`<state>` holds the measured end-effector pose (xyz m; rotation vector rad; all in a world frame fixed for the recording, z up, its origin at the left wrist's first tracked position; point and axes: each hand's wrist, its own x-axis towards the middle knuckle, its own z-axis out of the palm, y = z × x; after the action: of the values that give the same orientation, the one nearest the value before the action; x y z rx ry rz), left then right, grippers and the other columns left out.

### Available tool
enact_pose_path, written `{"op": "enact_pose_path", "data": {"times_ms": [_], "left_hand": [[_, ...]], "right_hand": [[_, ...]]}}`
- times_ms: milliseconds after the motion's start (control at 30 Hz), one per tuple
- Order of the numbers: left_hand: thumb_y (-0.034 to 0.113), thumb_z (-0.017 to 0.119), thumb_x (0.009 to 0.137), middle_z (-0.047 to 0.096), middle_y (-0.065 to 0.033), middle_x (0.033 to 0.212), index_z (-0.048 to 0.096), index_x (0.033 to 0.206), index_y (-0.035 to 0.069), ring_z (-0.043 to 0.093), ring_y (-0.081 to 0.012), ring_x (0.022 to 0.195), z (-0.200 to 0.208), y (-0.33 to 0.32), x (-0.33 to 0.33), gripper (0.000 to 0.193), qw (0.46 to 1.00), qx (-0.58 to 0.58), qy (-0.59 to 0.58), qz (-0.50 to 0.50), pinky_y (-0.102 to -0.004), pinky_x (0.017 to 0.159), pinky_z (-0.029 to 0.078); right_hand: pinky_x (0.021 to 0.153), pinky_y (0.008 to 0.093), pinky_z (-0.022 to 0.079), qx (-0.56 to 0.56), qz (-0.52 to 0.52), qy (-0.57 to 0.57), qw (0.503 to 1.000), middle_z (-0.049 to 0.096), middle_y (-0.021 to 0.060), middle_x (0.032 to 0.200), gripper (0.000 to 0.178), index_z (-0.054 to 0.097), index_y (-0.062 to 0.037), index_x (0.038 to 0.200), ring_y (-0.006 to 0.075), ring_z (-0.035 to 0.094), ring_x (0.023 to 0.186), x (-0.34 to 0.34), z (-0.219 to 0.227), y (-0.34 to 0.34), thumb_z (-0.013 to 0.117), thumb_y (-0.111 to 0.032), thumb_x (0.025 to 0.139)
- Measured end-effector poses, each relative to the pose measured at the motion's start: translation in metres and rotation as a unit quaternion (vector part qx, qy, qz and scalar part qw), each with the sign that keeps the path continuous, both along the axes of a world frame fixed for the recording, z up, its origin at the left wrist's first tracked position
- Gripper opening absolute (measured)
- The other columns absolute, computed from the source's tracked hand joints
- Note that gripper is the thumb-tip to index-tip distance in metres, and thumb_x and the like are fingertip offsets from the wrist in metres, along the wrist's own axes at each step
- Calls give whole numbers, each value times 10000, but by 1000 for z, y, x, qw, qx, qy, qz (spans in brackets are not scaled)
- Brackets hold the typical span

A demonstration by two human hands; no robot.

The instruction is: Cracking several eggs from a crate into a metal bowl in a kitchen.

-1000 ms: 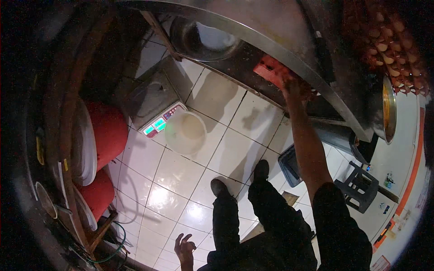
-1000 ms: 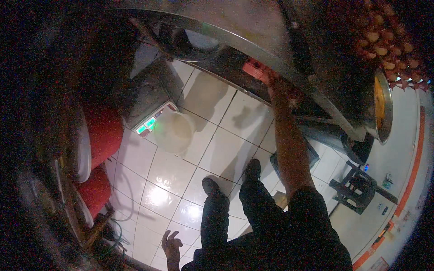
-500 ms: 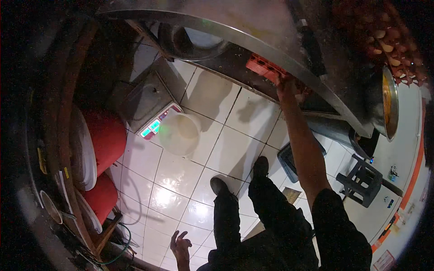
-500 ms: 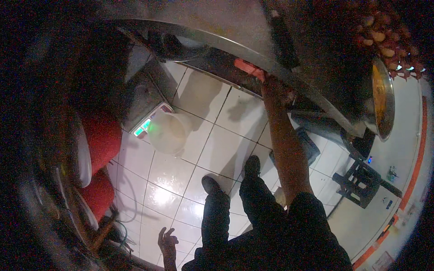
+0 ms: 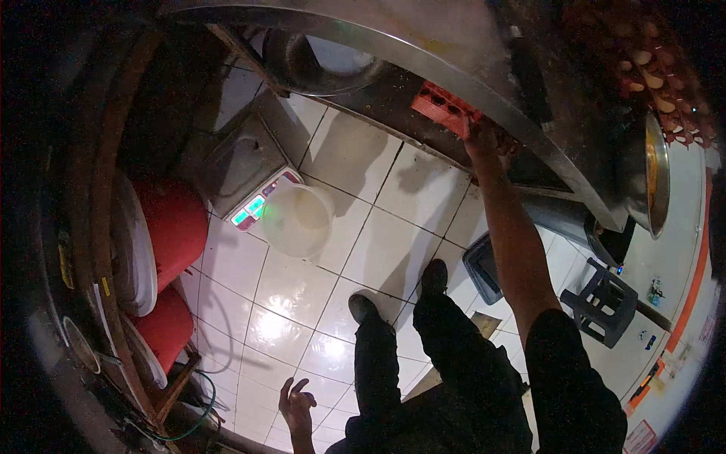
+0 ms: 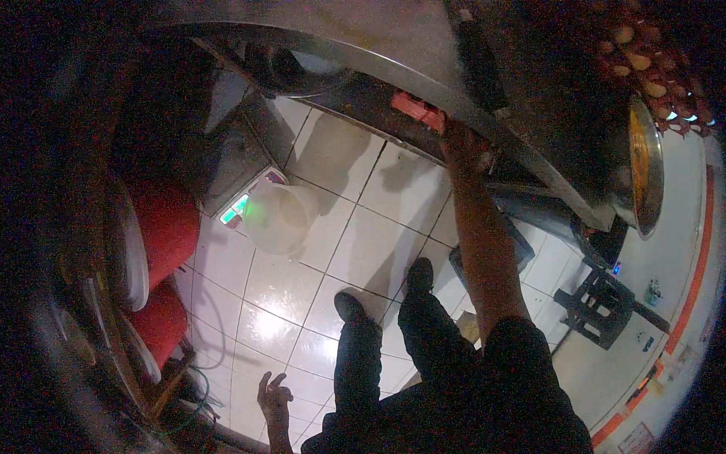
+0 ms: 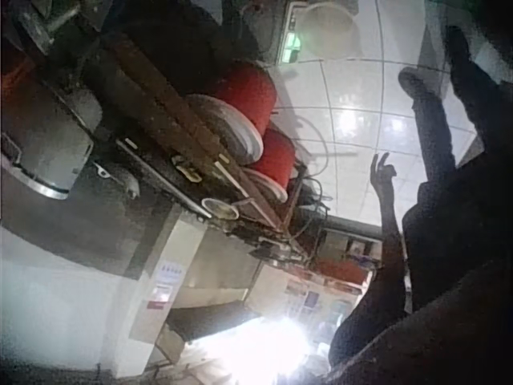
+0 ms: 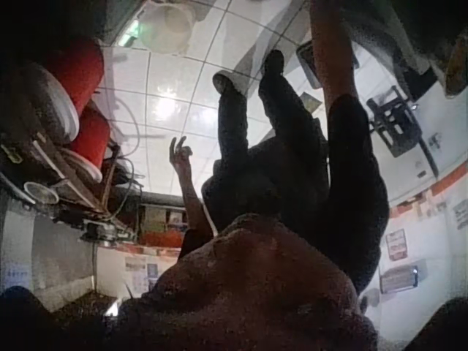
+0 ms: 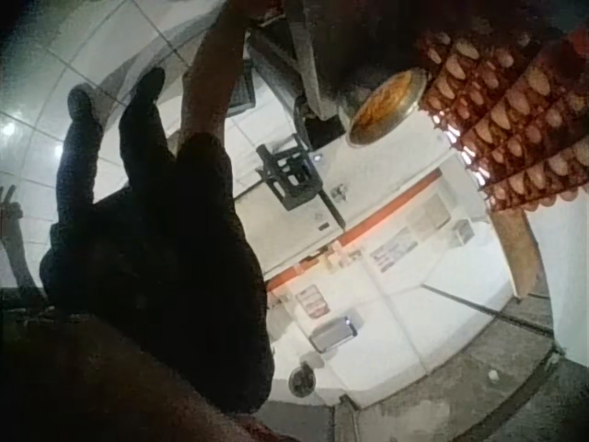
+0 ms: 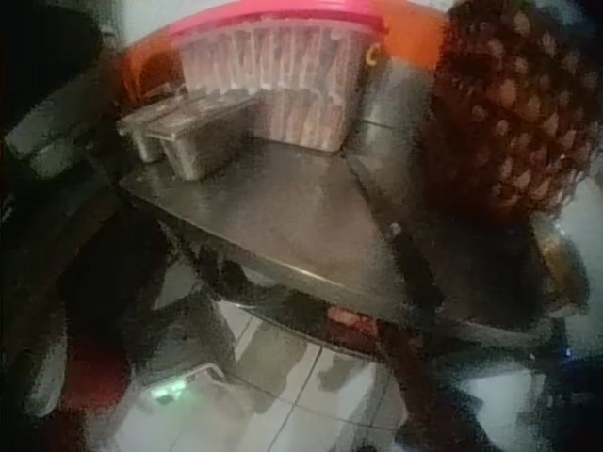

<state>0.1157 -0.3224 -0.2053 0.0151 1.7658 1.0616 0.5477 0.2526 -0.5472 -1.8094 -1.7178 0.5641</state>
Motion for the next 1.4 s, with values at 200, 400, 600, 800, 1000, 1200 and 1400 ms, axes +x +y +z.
{"op": "enact_pose_path", "data": {"times_ms": [200,400,600,800,1000,1200,1400], "left_hand": [[399,654,843,581,-249,1081,429,1281,6,553,-146,595,11,-9,-13,630,999,-27,25,9,-278,513,456],[373,657,848,593,-243,1073,448,1275,14,553,-141,592,-12,-1,-7,596,1000,10,-23,11,-275,501,454],[373,646,857,598,-232,1079,441,1285,13,558,-138,601,-19,-3,-8,595,1000,-3,-17,-3,-263,507,467],[396,622,869,597,-236,1082,417,1298,-1,550,-135,597,-24,-7,-9,620,1000,16,-13,-10,-269,511,450],[411,612,873,598,-239,1076,409,1305,0,533,-134,580,-30,-8,-8,630,1000,6,-11,-24,-275,529,447],[392,603,885,601,-234,1072,429,1301,18,526,-132,572,-39,3,-5,586,998,23,-52,-12,-273,534,448],[390,608,881,604,-221,1084,434,1299,25,533,-126,576,-23,1,-17,581,999,22,-10,-28,-265,533,450]], "right_hand": [[1008,465,360,-17,22,-260,965,518,212,1244,454,497,-68,1272,369,509,1135,-65,136,-31,446,-370,937],[1007,442,371,41,155,-410,898,493,240,1254,448,479,-57,1277,400,480,1149,42,86,-25,492,-340,930],[1004,428,378,344,147,-405,834,513,216,1246,401,487,-34,1248,341,494,1155,0,112,-16,482,-289,939],[888,443,445,118,67,-91,987,574,215,1144,395,537,-48,1192,369,559,1037,-53,123,-21,433,-346,953],[789,426,488,90,55,-79,991,591,214,1086,316,571,-29,1101,369,586,967,-37,115,-23,526,-283,920],[753,403,496,196,121,-341,911,609,174,1062,297,605,-44,1056,341,593,928,5,116,-11,591,-283,881],[889,416,467,246,129,-192,941,593,166,1113,308,599,-48,1104,293,580,1023,-6,169,-11,565,-270,893]]}}
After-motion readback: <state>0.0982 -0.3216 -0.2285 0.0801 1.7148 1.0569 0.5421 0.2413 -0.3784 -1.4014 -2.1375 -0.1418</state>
